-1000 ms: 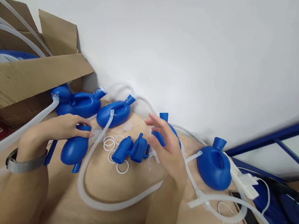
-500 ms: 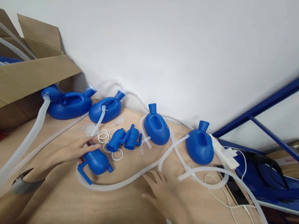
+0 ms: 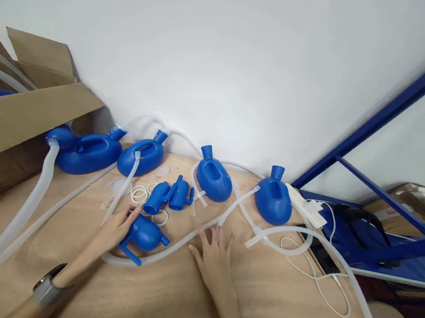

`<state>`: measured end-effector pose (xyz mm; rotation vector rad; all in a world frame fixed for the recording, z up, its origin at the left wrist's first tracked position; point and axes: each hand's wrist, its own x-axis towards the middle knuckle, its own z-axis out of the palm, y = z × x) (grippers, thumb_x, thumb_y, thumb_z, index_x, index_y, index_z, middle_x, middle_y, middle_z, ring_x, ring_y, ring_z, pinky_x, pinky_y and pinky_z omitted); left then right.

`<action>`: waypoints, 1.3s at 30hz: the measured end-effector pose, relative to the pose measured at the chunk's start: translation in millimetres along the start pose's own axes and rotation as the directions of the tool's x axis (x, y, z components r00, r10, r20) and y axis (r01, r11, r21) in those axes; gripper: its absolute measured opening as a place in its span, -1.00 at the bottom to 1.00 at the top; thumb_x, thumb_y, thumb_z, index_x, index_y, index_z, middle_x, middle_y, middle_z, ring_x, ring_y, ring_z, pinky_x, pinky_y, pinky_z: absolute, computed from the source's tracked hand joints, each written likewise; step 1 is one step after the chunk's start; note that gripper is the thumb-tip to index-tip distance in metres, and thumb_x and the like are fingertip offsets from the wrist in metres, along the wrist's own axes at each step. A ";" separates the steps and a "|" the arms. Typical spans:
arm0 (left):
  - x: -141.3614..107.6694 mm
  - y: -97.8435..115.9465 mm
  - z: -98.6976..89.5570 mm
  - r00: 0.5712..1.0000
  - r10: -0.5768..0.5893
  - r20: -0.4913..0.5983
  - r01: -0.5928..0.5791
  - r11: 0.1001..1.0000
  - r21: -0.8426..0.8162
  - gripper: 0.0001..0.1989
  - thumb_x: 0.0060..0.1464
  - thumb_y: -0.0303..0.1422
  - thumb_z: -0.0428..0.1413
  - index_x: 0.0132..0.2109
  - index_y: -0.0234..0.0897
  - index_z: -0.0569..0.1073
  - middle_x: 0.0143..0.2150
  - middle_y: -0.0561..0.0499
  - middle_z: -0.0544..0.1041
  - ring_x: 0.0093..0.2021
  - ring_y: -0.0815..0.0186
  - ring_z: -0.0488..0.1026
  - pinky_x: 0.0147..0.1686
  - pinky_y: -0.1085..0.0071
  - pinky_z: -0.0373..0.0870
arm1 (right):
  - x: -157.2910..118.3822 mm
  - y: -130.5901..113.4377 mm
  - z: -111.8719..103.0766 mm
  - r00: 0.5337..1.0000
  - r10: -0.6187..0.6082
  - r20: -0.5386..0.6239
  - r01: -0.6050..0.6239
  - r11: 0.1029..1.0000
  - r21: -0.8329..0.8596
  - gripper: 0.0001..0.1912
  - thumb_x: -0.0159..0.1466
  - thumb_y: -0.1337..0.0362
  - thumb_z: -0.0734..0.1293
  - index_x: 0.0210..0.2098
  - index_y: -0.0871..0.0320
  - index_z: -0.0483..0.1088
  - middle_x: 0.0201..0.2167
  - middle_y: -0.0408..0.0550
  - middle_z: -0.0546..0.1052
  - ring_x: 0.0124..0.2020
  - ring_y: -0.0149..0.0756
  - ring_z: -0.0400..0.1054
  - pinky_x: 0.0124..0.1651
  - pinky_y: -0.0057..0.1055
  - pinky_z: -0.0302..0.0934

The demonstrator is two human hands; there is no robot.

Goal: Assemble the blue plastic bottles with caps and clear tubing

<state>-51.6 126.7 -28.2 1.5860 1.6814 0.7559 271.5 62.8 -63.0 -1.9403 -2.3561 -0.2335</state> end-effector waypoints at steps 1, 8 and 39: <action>-1.2 -1.2 3.2 1.000 -0.014 -0.015 0.013 1.000 -0.010 -0.43 0.32 0.15 -0.16 -0.05 -0.19 0.50 0.00 -0.20 0.67 0.11 -0.09 0.59 0.16 -0.01 0.45 | 3.1 1.1 1.4 1.000 0.015 0.000 -0.015 1.000 -0.002 -0.37 0.50 -0.16 0.20 0.47 -0.15 0.27 0.29 0.25 0.51 0.39 0.35 0.29 0.36 0.59 -0.02; -11.1 6.8 -16.0 0.995 0.006 -0.101 0.019 0.969 0.247 -0.36 0.36 0.14 -0.16 0.20 -0.23 0.47 0.05 -0.27 0.66 -0.02 -0.15 0.65 -0.06 0.03 0.53 | 13.2 32.7 3.3 0.998 0.060 -0.010 -0.061 0.998 -0.031 -0.50 0.54 -0.03 0.15 0.31 -0.08 0.49 0.23 0.22 0.54 0.36 0.31 0.33 0.34 0.44 0.09; 213.8 -10.0 -40.8 0.725 0.221 -0.653 -0.182 0.975 0.128 -0.77 0.37 -0.20 0.15 0.00 -0.24 0.56 0.05 -0.16 0.66 0.13 0.01 0.53 0.15 0.09 0.38 | 498.1 -131.9 -46.7 0.731 -0.682 0.013 0.682 0.731 -0.020 -0.57 0.53 0.19 0.21 -0.13 0.37 0.64 -0.09 0.35 0.65 0.05 0.07 0.43 0.06 -0.16 0.24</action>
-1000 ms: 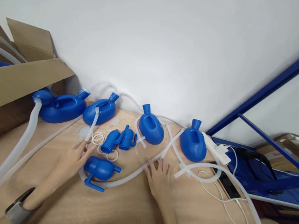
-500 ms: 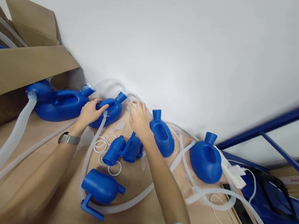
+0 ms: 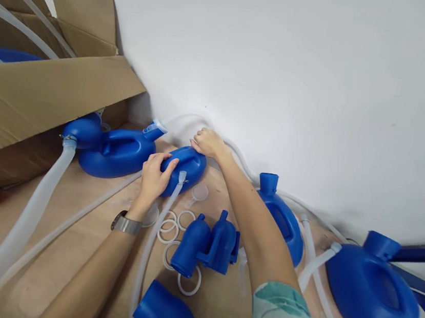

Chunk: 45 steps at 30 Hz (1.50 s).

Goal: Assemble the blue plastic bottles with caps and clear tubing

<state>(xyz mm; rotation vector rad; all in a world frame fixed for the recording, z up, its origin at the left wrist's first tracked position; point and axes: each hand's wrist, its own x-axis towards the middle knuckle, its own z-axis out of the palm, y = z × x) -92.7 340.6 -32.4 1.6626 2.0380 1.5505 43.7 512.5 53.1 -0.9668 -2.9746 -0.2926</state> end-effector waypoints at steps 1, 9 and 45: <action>-0.6 0.8 -0.1 1.000 -0.005 -0.012 0.005 1.000 -0.020 -0.78 0.36 -0.21 0.16 -0.01 -0.24 0.57 0.04 -0.16 0.67 0.13 0.01 0.53 0.15 0.09 0.37 | 1.4 -0.6 3.5 1.000 0.015 -0.017 -0.014 1.000 0.015 -0.57 0.52 0.19 0.21 -0.18 0.36 0.64 -0.09 0.35 0.64 0.06 0.08 0.41 0.07 -0.15 0.24; -2.4 1.1 -1.0 0.999 -0.023 -0.043 0.020 0.998 -0.056 -0.76 0.35 -0.16 0.19 -0.06 -0.22 0.61 -0.01 -0.13 0.68 0.08 0.04 0.54 0.16 0.10 0.36 | 7.6 2.0 22.9 0.930 0.315 -0.189 -0.259 0.927 0.270 -0.25 0.58 -0.12 -0.04 -0.40 0.18 0.51 -0.34 0.13 0.58 -0.22 -0.11 0.44 -0.19 -0.26 0.23; -0.6 -6.9 -8.4 0.996 0.063 -0.066 -0.074 0.981 -0.177 -0.71 0.26 -0.09 0.24 -0.11 -0.20 0.69 -0.10 -0.08 0.71 -0.03 0.11 0.63 0.08 0.20 0.53 | -63.3 42.8 -10.9 0.968 0.219 -0.124 -0.165 0.925 0.341 -0.45 0.54 -0.03 0.13 -0.27 0.19 0.57 -0.24 0.07 0.65 -0.22 -0.17 0.44 -0.09 -0.30 0.21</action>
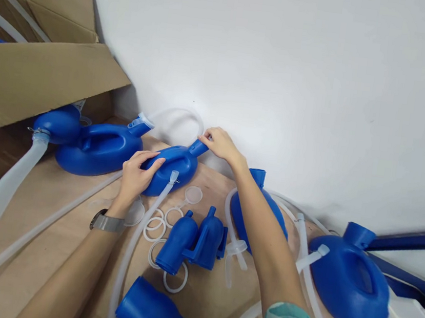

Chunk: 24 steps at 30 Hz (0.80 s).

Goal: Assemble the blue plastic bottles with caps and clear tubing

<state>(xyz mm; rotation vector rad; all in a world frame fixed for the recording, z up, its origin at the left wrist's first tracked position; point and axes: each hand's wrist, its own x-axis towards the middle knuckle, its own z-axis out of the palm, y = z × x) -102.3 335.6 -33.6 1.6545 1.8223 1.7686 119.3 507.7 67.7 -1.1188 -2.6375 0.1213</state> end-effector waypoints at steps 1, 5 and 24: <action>0.0 0.1 -0.2 1.000 0.001 0.005 -0.001 1.000 0.004 -0.72 0.26 -0.10 0.24 -0.11 -0.20 0.69 -0.10 -0.08 0.72 -0.03 0.11 0.63 0.09 0.19 0.53 | 1.3 -0.9 3.1 1.000 0.023 -0.008 -0.023 0.999 -0.025 -0.41 0.56 -0.03 0.08 -0.28 0.19 0.56 -0.26 0.06 0.64 -0.23 -0.18 0.44 -0.09 -0.30 0.20; 0.1 0.4 -0.6 1.000 0.006 0.016 -0.006 1.000 0.004 -0.72 0.27 -0.11 0.24 -0.11 -0.20 0.68 -0.08 -0.07 0.72 -0.02 0.12 0.63 0.09 0.19 0.53 | -1.6 6.0 7.5 0.999 0.044 -0.024 -0.047 0.988 -0.145 -0.28 0.58 -0.05 -0.02 -0.39 0.19 0.56 -0.28 0.14 0.64 -0.17 -0.10 0.45 0.02 -0.19 0.14; -0.6 0.5 -0.1 1.000 0.026 0.013 -0.026 1.000 0.015 -0.73 0.28 -0.11 0.24 -0.11 -0.19 0.68 -0.08 -0.08 0.72 -0.02 0.11 0.64 0.10 0.18 0.54 | 11.7 -0.4 31.6 0.977 0.181 -0.116 -0.109 0.882 0.459 -0.73 0.47 0.04 0.16 -0.16 0.06 0.34 -0.57 -0.30 0.28 -0.48 -0.30 0.18 -0.31 -0.39 0.05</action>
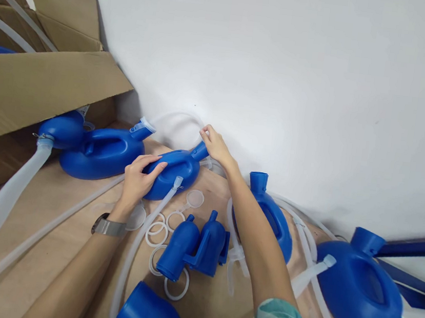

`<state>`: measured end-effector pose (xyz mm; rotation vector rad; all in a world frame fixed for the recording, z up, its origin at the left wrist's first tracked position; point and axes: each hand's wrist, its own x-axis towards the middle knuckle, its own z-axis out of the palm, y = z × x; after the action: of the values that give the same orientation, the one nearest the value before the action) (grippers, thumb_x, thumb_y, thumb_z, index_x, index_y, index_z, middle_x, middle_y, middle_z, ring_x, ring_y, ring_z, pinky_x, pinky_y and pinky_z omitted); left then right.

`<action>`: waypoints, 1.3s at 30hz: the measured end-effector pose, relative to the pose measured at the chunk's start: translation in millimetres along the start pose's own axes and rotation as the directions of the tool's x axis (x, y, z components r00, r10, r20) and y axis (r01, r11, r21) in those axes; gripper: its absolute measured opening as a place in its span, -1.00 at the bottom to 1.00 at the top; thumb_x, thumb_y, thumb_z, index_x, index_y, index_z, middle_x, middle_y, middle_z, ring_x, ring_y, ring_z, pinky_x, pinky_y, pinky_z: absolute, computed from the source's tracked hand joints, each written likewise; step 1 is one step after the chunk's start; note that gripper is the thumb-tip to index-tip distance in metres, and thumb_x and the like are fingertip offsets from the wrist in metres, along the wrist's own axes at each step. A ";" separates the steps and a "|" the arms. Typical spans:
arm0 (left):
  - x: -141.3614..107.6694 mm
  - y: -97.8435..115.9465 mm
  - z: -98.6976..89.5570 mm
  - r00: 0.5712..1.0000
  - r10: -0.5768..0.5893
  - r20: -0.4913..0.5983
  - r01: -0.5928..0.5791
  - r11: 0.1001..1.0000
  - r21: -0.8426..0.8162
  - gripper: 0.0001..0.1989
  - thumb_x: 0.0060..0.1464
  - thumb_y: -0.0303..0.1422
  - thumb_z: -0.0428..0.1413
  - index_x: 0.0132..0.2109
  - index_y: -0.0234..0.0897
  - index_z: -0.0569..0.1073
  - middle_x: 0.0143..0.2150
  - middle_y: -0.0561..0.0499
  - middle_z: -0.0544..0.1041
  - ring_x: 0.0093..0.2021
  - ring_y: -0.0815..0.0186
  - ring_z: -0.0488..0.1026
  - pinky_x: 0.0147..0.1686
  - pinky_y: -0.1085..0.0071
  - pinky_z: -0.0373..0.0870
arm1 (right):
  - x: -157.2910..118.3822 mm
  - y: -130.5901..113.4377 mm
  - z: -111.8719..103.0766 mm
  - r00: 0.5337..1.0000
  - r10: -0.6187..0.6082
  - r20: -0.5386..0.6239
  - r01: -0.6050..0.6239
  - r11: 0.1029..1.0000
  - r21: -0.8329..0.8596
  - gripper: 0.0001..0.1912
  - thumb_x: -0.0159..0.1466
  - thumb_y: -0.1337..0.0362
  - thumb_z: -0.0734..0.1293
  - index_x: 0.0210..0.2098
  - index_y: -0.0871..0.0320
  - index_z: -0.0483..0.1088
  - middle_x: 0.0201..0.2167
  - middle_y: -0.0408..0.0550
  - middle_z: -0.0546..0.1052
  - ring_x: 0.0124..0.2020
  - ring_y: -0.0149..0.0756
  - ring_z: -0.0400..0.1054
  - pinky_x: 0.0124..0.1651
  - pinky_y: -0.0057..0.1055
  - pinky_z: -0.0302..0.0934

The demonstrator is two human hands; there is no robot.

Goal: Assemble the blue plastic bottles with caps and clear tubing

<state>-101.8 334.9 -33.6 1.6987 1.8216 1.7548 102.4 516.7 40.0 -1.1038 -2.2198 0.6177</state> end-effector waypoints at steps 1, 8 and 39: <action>0.0 -0.4 0.1 1.000 0.004 -0.003 -0.004 1.000 0.006 -0.73 0.28 -0.11 0.24 -0.11 -0.20 0.68 -0.08 -0.09 0.72 -0.02 0.11 0.64 0.10 0.18 0.54 | 2.2 2.9 2.7 1.000 -0.001 -0.009 0.001 1.000 0.010 -0.72 0.48 0.03 0.15 -0.16 0.06 0.33 -0.56 -0.30 0.26 -0.47 -0.31 0.18 -0.31 -0.40 0.05; -0.3 -6.3 1.3 0.992 0.096 -0.077 -0.097 0.995 -0.012 -0.72 0.24 -0.12 0.30 -0.11 -0.24 0.71 -0.13 -0.08 0.73 -0.10 0.14 0.67 -0.01 0.25 0.60 | 19.1 7.3 0.4 0.996 -0.062 0.057 0.057 0.994 0.089 -0.72 0.43 0.04 0.22 -0.23 0.12 0.37 -0.41 -0.18 0.37 -0.36 -0.30 0.21 -0.21 -0.37 0.13; 1.6 -9.9 6.1 0.991 0.082 -0.104 -0.088 0.995 -0.051 -0.76 0.22 -0.17 0.34 -0.10 -0.25 0.72 -0.15 -0.08 0.73 -0.13 0.15 0.66 -0.05 0.25 0.61 | 19.2 5.7 1.1 0.992 -0.029 0.121 0.006 0.982 0.188 -0.69 0.41 -0.03 0.32 -0.16 0.11 0.40 -0.55 -0.27 0.25 -0.48 -0.35 0.09 -0.36 -0.37 0.01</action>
<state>-104.2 342.7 -42.0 1.7198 1.7460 1.9407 95.3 535.5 41.3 -0.9725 -2.2183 0.8901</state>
